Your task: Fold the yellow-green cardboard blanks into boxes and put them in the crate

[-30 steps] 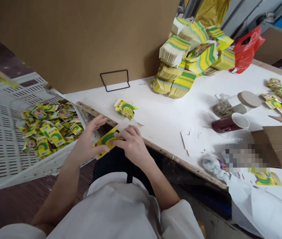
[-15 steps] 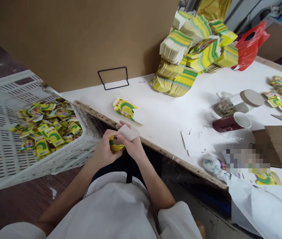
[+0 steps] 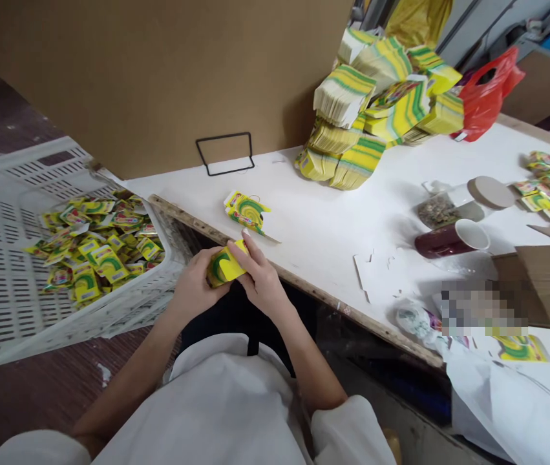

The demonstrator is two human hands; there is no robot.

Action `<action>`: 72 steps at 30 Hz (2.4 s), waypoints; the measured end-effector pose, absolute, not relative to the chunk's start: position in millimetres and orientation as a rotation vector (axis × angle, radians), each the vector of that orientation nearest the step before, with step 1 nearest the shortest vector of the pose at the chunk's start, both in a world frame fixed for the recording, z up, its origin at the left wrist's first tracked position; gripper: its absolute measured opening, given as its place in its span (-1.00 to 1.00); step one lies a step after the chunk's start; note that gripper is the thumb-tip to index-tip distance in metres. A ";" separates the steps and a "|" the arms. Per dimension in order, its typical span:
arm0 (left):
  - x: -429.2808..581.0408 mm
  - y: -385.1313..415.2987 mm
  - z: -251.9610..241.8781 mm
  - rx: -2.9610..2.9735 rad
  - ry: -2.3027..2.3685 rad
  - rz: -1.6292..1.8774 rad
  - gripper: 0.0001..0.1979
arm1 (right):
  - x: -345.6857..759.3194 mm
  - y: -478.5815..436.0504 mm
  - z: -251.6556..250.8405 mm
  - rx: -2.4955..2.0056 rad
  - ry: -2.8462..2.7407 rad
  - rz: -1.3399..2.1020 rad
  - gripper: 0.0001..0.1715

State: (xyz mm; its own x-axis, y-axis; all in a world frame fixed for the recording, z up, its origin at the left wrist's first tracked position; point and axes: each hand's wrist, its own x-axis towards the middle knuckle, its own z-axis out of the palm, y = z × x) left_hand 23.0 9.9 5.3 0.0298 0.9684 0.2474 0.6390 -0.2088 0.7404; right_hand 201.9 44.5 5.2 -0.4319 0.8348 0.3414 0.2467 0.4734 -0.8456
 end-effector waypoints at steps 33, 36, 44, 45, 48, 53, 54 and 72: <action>19.3 12.0 -19.2 0.393 1.139 1.720 -0.57 | 180.8 139.6 -22.2 -1.687 -1.831 0.534 -0.78; 26.9 15.8 -18.8 0.509 1.087 1.605 -0.50 | 183.2 127.1 -7.9 -1.589 -1.793 0.646 -0.74; 39.6 34.7 7.6 0.604 1.034 1.713 -0.48 | 171.8 57.7 20.0 -0.867 -1.836 1.375 -0.73; 41.7 34.6 10.2 0.628 1.062 1.739 -0.48 | 169.5 52.7 20.5 -0.847 -1.767 1.365 -0.73; 48.4 30.8 10.9 0.674 1.085 1.793 -0.50 | 165.8 46.3 21.5 -0.860 -1.670 1.207 -0.77; 54.0 28.0 10.1 0.579 0.978 1.823 -0.54 | 163.9 44.2 17.1 -0.858 -1.720 1.341 -0.65; 53.6 29.2 11.6 0.527 0.950 1.850 -0.51 | 162.9 42.4 14.7 -0.824 -1.697 1.438 -0.58; 11.0 23.4 17.1 0.863 1.172 1.793 -0.52 | 209.2 65.5 36.4 -0.999 -1.920 0.638 -0.76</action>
